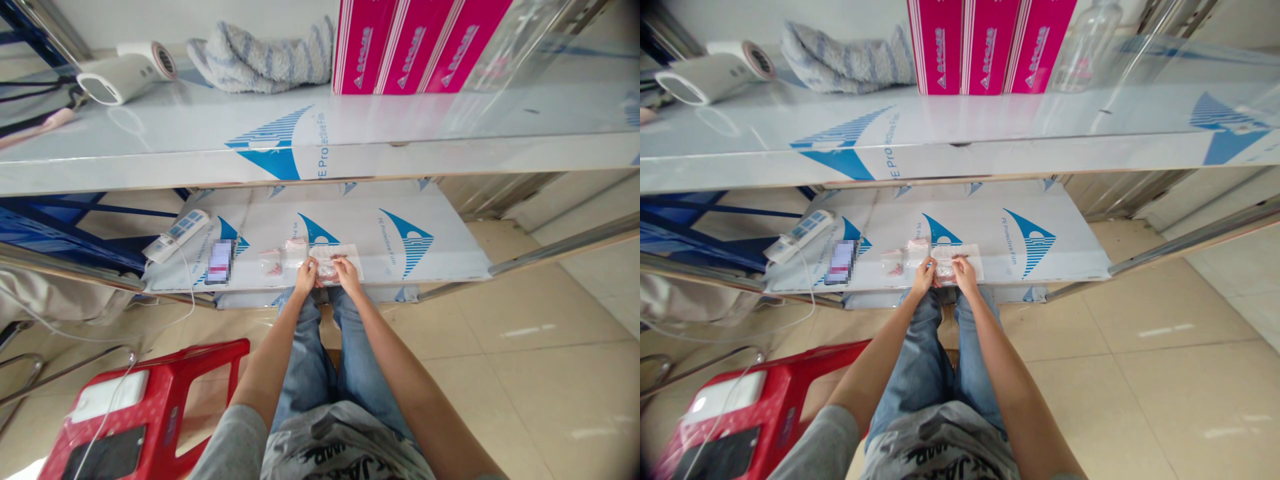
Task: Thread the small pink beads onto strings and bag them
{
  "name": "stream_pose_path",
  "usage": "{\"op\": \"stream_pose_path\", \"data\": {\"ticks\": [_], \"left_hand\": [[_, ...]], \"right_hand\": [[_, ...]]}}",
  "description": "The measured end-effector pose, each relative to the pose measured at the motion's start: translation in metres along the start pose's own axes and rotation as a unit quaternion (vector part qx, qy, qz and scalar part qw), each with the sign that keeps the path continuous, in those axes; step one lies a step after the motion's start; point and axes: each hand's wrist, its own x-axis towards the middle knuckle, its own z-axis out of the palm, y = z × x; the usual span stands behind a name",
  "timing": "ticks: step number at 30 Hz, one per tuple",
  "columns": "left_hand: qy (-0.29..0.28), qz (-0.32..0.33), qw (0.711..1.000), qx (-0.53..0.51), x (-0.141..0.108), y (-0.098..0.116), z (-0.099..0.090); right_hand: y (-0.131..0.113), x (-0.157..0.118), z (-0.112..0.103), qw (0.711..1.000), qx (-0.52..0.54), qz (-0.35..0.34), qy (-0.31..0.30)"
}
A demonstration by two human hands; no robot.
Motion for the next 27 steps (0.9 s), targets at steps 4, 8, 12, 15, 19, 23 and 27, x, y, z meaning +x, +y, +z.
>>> {"op": "stream_pose_path", "data": {"ticks": [4, 8, 12, 15, 19, 23, 27], "left_hand": [[-0.01, -0.011, 1.0, -0.007, 0.001, -0.002, 0.0], [-0.022, -0.005, 1.0, -0.009, 0.001, -0.005, 0.001], [-0.028, 0.018, 0.999, 0.014, 0.0, -0.007, 0.002], [-0.028, 0.034, 0.998, 0.04, -0.001, -0.007, 0.001], [-0.023, 0.031, 0.998, 0.04, -0.001, -0.005, 0.001], [-0.022, 0.021, 0.999, 0.024, -0.001, -0.006, 0.001], [-0.03, 0.025, 0.999, 0.022, -0.001, -0.006, 0.001]], "right_hand": [[0.002, 0.002, -0.002, 1.0, 0.004, 0.0, -0.018], [0.005, 0.003, -0.005, 0.999, -0.013, -0.024, -0.039], [0.009, 0.004, -0.005, 0.997, -0.042, -0.054, -0.034], [0.011, 0.005, -0.004, 0.997, -0.051, -0.056, -0.033], [0.01, 0.006, -0.005, 0.996, -0.055, -0.071, -0.023], [0.006, 0.005, -0.005, 0.997, -0.028, -0.072, -0.029], [0.005, 0.005, -0.004, 0.998, -0.023, -0.045, -0.044]]}}
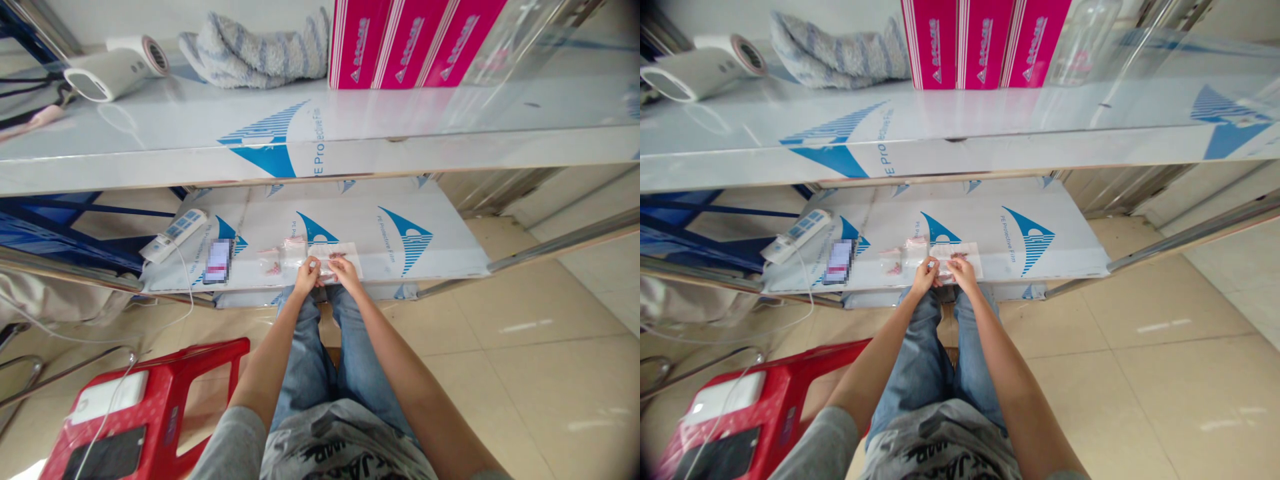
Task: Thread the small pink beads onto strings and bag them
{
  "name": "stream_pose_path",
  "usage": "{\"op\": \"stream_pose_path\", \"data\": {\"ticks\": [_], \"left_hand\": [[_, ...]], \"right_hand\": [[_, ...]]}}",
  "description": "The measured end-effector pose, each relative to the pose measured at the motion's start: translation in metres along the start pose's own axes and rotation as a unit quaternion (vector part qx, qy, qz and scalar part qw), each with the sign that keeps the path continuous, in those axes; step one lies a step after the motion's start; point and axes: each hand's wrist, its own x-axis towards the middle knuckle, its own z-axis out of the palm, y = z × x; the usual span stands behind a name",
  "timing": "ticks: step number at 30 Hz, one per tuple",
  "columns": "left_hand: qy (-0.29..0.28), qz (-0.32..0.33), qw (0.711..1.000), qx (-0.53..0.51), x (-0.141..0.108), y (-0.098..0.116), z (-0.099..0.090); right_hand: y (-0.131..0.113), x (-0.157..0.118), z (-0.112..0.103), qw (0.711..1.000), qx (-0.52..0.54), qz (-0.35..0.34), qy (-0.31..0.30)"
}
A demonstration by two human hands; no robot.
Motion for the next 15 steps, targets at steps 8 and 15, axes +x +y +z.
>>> {"op": "stream_pose_path", "data": {"ticks": [8, 15], "left_hand": [[-0.004, 0.022, 0.999, 0.027, -0.0008, -0.0015, -0.0005], [-0.016, 0.023, 0.999, 0.03, -0.0011, -0.002, -0.0005]], "right_hand": [[-0.0005, -0.0018, -0.0012, 1.0, -0.007, -0.015, 0.0], [0.0039, 0.003, -0.001, 0.998, -0.037, -0.043, 0.004]]}}
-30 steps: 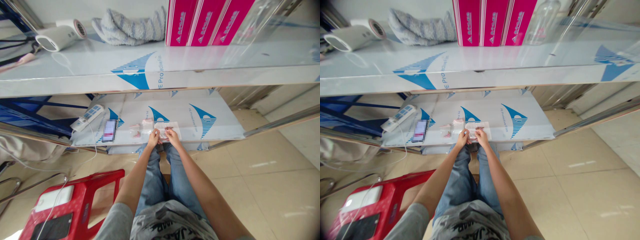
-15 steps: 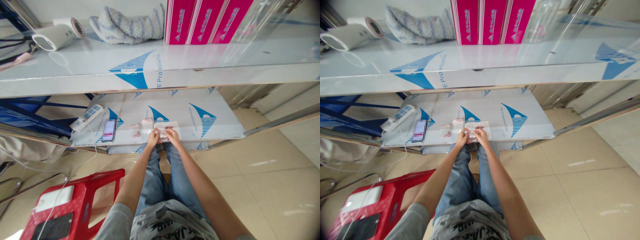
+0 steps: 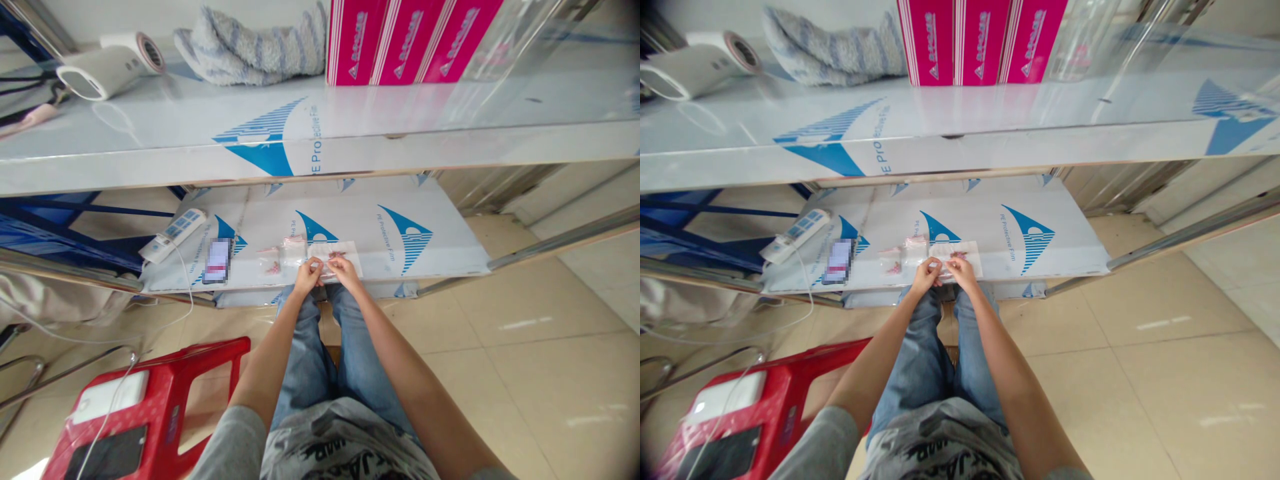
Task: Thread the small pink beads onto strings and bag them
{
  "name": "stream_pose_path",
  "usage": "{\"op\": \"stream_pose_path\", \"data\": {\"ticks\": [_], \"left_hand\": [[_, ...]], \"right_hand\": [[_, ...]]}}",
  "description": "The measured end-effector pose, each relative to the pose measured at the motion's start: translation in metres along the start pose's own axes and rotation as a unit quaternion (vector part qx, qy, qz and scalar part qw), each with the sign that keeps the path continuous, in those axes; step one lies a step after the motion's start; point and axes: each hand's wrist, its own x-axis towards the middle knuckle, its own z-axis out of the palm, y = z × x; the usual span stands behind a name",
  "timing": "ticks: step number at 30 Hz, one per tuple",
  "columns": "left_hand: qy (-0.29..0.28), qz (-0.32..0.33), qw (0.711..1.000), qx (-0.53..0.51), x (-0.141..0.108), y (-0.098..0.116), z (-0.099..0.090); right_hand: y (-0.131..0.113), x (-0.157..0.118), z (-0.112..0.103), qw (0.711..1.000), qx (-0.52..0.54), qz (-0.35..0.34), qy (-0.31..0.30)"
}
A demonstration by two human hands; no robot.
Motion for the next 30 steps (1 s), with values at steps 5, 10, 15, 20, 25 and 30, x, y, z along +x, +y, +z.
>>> {"op": "stream_pose_path", "data": {"ticks": [5, 10, 15, 20, 25, 30], "left_hand": [[-0.019, 0.008, 1.0, 0.015, 0.001, -0.002, 0.0], [-0.018, 0.014, 0.999, 0.039, 0.001, -0.003, 0.0], [-0.019, 0.02, 0.998, 0.059, -0.002, 0.0, 0.001], [-0.011, 0.022, 0.997, 0.071, -0.001, 0.0, 0.001], [0.002, 0.024, 0.996, 0.091, -0.001, -0.001, 0.0], [0.008, 0.035, 0.991, 0.128, -0.002, 0.0, 0.0]], "right_hand": [[-0.002, 0.0, 0.001, 1.0, 0.001, -0.002, -0.015], [-0.004, -0.001, 0.001, 1.0, -0.013, -0.016, -0.01], [-0.002, 0.0, 0.0, 0.999, -0.023, -0.03, -0.01], [0.003, 0.0, 0.003, 0.999, -0.031, -0.03, -0.019], [0.008, 0.0, 0.006, 0.997, -0.071, -0.042, 0.014], [0.011, -0.001, 0.003, 0.989, -0.127, -0.068, 0.038]]}}
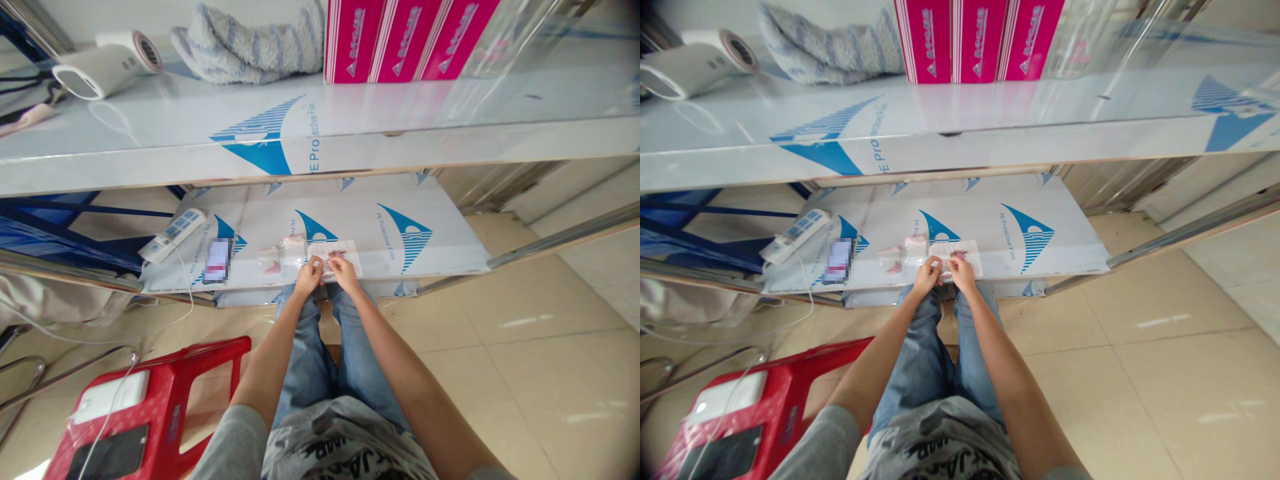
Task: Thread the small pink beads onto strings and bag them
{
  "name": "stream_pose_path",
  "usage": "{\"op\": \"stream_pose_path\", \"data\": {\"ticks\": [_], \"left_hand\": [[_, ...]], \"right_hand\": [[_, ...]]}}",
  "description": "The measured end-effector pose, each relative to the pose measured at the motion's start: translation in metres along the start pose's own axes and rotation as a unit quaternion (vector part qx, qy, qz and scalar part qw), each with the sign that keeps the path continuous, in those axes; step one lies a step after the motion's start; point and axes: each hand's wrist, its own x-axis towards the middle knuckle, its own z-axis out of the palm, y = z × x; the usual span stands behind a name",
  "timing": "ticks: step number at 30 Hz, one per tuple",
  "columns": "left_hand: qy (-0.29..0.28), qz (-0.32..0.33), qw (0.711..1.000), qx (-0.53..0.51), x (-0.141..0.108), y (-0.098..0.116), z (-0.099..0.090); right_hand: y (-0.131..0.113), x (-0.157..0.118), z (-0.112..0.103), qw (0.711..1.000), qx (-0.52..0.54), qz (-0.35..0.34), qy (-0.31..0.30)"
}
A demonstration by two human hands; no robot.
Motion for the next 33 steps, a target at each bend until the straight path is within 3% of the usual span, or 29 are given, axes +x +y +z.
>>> {"op": "stream_pose_path", "data": {"ticks": [4, 12, 17, 23, 26, 29, 33], "left_hand": [[0.025, -0.015, 1.0, -0.011, 0.0, 0.0, 0.0], [0.069, -0.059, 0.991, -0.098, 0.003, 0.001, -0.001], [0.084, -0.043, 0.991, -0.096, 0.005, -0.001, -0.002], [0.08, -0.038, 0.991, -0.104, -0.001, 0.004, -0.006], [0.159, -0.014, 0.984, -0.075, -0.014, 0.009, -0.027], [0.26, -0.05, 0.964, -0.007, -0.024, 0.006, -0.065], [0.292, -0.114, 0.943, 0.114, -0.021, -0.014, -0.121]], "right_hand": [[0.002, 0.0, -0.003, 1.0, -0.013, 0.012, 0.009], [0.001, 0.001, 0.0, 0.997, 0.059, 0.028, 0.035], [-0.001, 0.002, -0.003, 0.997, 0.053, 0.02, 0.051], [-0.007, 0.002, -0.003, 0.988, 0.136, 0.043, 0.058], [-0.009, 0.002, -0.002, 0.988, 0.138, 0.056, 0.052], [-0.007, 0.002, -0.001, 0.989, 0.129, 0.06, 0.032], [-0.003, 0.005, 0.001, 0.987, 0.142, 0.072, 0.02]]}}
